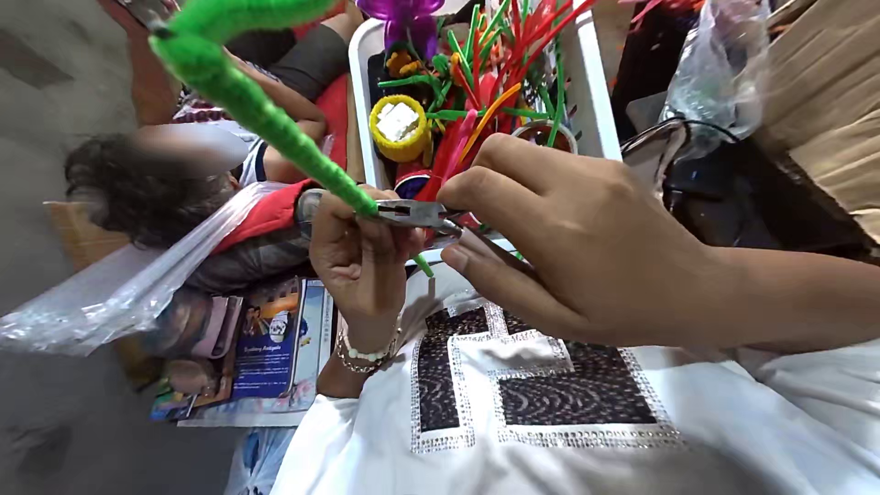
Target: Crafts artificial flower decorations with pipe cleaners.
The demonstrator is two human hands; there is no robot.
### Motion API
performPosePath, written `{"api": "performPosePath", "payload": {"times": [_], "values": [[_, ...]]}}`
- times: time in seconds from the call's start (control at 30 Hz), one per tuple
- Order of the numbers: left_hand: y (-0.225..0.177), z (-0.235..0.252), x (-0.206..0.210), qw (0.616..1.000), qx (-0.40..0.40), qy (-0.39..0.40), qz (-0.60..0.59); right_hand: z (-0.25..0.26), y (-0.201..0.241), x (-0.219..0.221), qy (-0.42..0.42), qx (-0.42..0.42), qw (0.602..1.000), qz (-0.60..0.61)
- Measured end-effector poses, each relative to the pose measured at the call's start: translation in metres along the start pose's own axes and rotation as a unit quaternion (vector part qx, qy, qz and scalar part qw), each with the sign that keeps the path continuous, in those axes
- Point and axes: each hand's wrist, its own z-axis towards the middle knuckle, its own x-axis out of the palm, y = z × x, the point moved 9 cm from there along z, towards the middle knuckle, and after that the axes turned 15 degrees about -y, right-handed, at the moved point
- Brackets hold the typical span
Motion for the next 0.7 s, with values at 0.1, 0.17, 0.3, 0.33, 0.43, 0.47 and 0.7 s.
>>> {"api": "performPosePath", "payload": {"times": [0.1, 0.17, 0.3, 0.33, 0.43, 0.47, 0.7], "values": [[0.002, -0.001, 0.001, 0.999, -0.022, 0.002, -0.026, 0.000, -0.003, 0.004, 0.017, 0.015, 0.999, 0.024], [0.002, 0.000, 0.002, 0.998, -0.034, 0.003, -0.054, 0.001, -0.004, 0.005, 0.017, 0.022, 0.999, 0.045], [0.000, -0.001, 0.003, 0.997, -0.034, 0.010, -0.075, 0.000, -0.004, 0.008, 0.032, 0.035, 0.992, 0.114], [-0.001, -0.001, 0.003, 0.997, -0.031, 0.010, -0.073, 0.000, -0.003, 0.008, 0.031, 0.033, 0.992, 0.115], [-0.001, -0.001, 0.000, 0.999, -0.019, 0.013, -0.045, 0.002, -0.002, 0.006, 0.014, 0.015, 0.998, 0.064], [-0.001, -0.001, 0.000, 0.999, -0.017, 0.014, -0.036, 0.002, -0.002, 0.005, 0.008, 0.009, 0.999, 0.050], [0.008, 0.005, 0.000, 0.999, -0.031, 0.012, 0.008, 0.004, -0.012, 0.009, -0.005, -0.003, 1.000, 0.005]]}}
